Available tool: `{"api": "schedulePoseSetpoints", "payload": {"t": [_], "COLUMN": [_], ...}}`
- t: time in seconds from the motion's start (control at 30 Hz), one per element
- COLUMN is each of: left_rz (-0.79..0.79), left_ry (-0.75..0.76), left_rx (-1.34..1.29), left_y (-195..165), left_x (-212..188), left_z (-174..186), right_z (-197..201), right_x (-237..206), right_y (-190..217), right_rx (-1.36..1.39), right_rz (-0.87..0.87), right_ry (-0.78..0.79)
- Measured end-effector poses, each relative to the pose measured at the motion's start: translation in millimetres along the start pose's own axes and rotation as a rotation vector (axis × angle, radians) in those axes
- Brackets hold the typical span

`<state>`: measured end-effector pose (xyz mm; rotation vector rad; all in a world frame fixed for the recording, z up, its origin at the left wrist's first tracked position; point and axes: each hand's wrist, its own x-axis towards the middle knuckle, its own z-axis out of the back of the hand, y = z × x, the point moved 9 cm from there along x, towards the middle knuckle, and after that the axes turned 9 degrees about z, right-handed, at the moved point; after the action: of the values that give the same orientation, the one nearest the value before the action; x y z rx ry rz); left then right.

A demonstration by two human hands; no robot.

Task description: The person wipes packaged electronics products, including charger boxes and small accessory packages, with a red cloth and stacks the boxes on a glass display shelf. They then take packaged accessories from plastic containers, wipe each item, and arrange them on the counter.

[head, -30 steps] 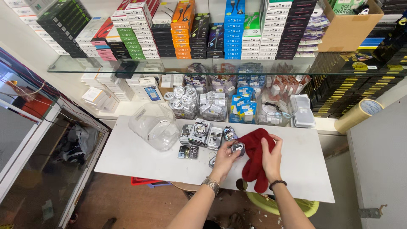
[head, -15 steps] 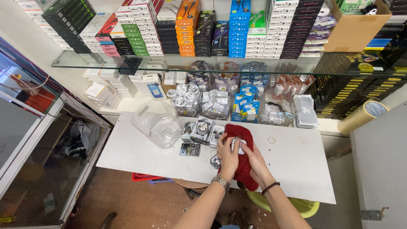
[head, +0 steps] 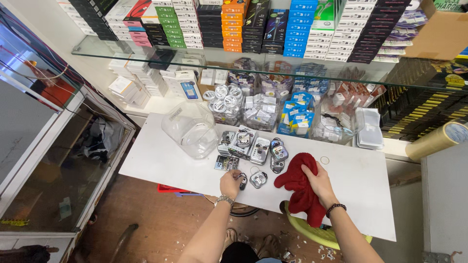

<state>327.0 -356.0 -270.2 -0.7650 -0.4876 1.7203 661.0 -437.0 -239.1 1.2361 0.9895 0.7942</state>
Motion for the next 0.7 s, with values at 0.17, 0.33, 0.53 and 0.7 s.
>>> {"api": "schedulePoseSetpoints", "payload": {"t": [0.17,0.33,0.53,0.7], "left_rz": [-0.342,-0.584,-0.072,0.531], "left_ry": [-0.129,-0.016,0.101,0.679], "left_rx": [0.280,0.288,0.077,-1.222], "left_y": [-46,-80,-47,-50], "left_x": [-28,-51,-17,-27], "left_z": [-4,-34,-50,-111], "right_z": [12,13,-15,-94], "right_x": [-2,0,-6,-32], "right_y": [-5,-3,7,52], "right_rx": [0.002,-0.059,-0.073,-0.389], "right_rz": [-0.011,0.003,0.070,0.527], "right_ry": [-0.086,-0.132,-0.082,0.148]}}
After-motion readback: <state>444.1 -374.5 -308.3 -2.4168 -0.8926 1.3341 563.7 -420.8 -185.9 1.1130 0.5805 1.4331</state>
